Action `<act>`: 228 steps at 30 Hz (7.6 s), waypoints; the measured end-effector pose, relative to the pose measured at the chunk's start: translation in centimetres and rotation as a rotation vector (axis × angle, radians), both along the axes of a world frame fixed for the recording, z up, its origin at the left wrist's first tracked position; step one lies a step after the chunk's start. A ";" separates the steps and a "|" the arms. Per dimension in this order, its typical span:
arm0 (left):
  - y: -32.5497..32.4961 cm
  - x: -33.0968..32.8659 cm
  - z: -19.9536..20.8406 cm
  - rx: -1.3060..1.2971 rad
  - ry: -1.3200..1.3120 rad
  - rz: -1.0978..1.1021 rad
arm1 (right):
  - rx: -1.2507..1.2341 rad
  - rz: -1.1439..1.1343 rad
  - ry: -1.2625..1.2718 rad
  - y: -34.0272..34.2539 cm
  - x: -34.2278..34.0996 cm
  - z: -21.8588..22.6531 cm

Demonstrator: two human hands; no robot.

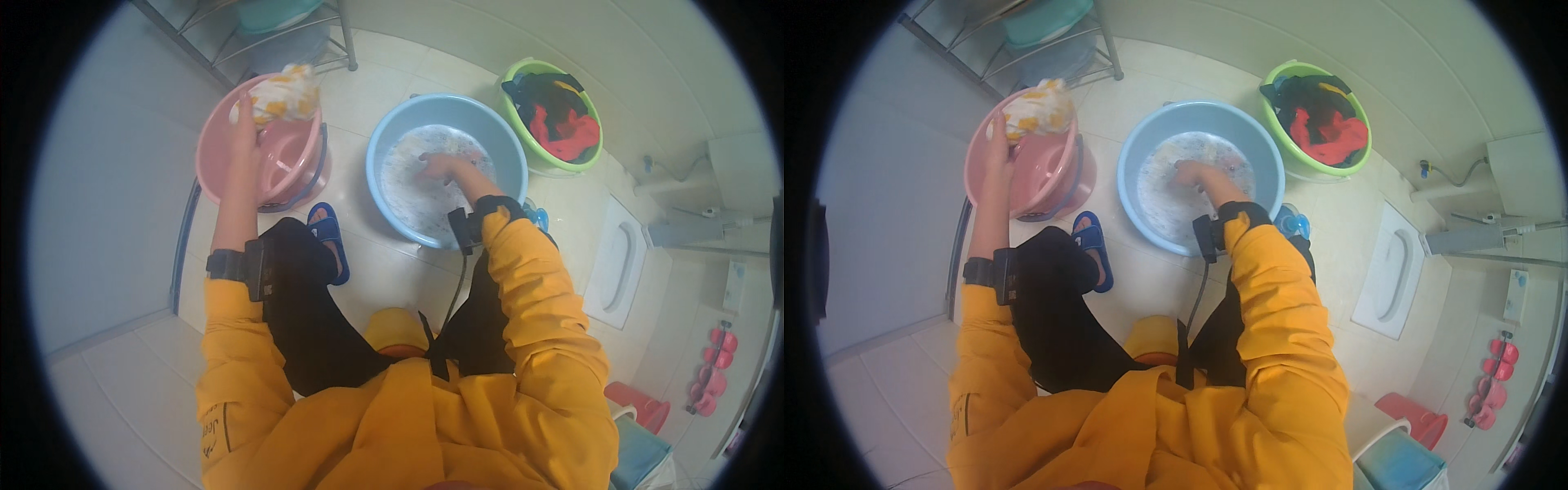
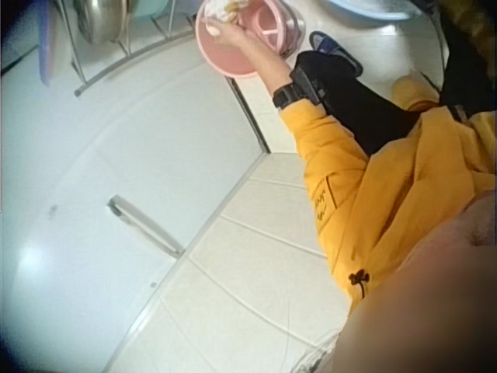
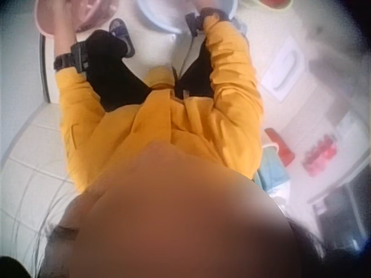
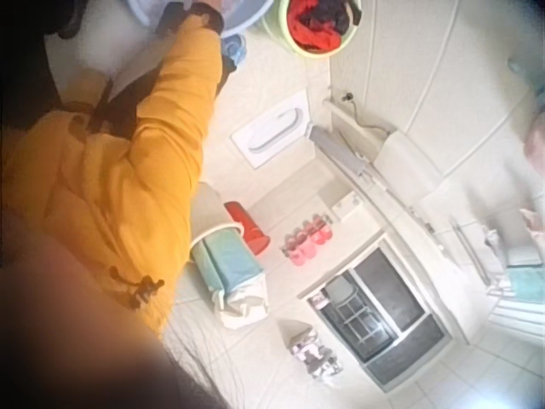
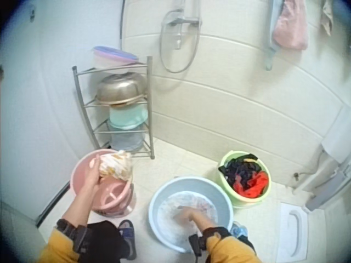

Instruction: The person sits on a low stool and hand-washes a patterned cloth in a blue basin filled with soapy water. They repeatedly submerge, scrub, wring, and rinse the cloth, then transfer it to a pink basin.

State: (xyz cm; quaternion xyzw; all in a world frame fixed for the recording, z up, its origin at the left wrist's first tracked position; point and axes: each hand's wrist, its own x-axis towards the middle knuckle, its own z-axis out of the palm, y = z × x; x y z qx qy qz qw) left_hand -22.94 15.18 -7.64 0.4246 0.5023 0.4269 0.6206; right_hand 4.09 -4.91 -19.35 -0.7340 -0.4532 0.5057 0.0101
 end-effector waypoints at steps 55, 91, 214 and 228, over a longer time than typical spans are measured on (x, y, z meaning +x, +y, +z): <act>-15.0 15.7 -2.0 0.139 0.420 -1.067 | 0.957 -1.351 0.791 -8.9 4.1 11.3; -15.0 17.6 -0.7 -0.384 -0.146 -0.698 | 0.603 -0.520 0.116 -8.4 5.0 12.1; -16.5 18.2 -1.7 -0.079 -0.019 -0.988 | 0.760 -0.978 0.285 -6.5 4.1 9.3; -17.4 18.3 -1.8 -0.170 -0.374 -0.772 | 0.752 -0.756 -0.473 -6.6 4.0 9.6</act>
